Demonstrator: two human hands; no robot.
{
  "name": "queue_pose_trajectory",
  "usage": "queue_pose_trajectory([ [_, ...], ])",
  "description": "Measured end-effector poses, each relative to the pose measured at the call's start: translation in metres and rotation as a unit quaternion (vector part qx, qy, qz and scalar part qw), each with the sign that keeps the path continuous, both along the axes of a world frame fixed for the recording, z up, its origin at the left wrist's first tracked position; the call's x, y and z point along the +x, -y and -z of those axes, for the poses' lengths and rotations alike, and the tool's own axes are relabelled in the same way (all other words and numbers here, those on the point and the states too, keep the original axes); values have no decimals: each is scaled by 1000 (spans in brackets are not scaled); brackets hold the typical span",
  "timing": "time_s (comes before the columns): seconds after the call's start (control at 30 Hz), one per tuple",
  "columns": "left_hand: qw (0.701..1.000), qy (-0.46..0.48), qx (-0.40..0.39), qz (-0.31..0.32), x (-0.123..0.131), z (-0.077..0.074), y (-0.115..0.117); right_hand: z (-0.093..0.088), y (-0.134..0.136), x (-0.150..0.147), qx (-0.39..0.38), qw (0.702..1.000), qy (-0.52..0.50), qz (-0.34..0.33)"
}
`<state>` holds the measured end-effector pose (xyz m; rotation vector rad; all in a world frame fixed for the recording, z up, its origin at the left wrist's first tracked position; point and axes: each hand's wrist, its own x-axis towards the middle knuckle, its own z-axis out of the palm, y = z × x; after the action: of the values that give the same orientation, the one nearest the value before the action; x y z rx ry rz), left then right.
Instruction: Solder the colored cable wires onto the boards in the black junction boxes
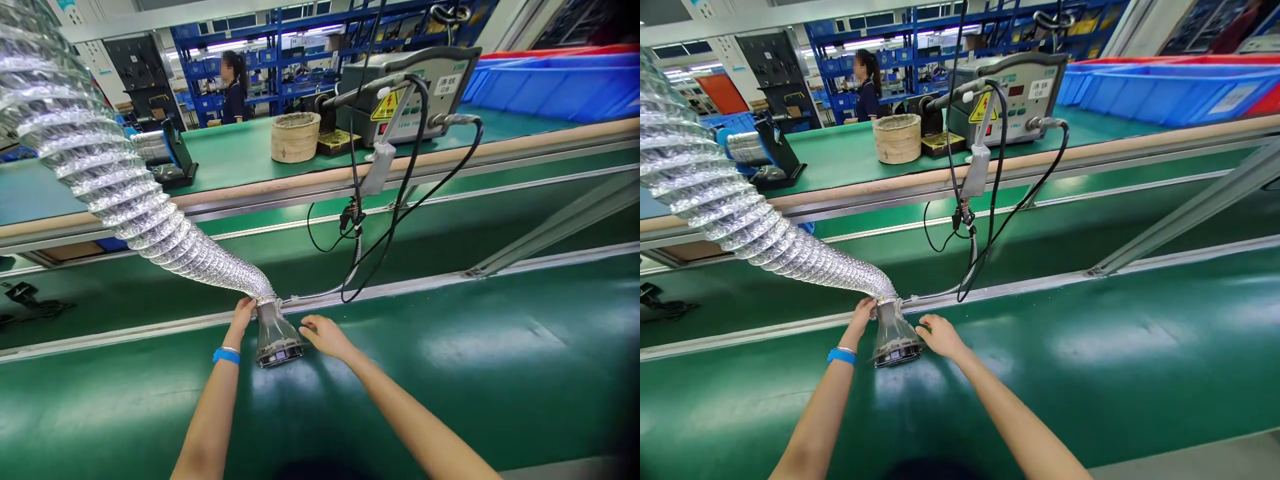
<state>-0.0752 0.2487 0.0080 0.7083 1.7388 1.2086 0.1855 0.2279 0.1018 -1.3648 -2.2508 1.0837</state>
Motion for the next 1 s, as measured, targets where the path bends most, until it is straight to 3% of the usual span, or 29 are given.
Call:
queue_pose_trajectory([
  [0.1, 1000, -13, -7, 12, 14, 13, 20, 41, -4, -11, -63, 997, -40, 18],
  [0.23, 998, -33, -30, 33, 15, 25, 48, 67, 7, -18, -123, 987, -88, 62],
  [0.43, 994, -24, -71, 78, 4, 26, 44, 80, 14, -17, -136, 978, -118, 104],
  [0.67, 991, -73, 49, 103, -6, 15, 45, 89, 3, -23, -171, 966, -162, 104],
  [0.77, 991, -57, 78, 91, -16, -2, 29, 91, -12, -29, -240, 951, -178, 78],
  [0.9, 988, -27, 133, 70, -28, -43, -12, 89, -29, -46, -372, 904, -213, -1],
  [1.0, 986, -25, 152, 71, -26, -74, -22, 88, -21, -54, -445, 858, -254, -31],
])
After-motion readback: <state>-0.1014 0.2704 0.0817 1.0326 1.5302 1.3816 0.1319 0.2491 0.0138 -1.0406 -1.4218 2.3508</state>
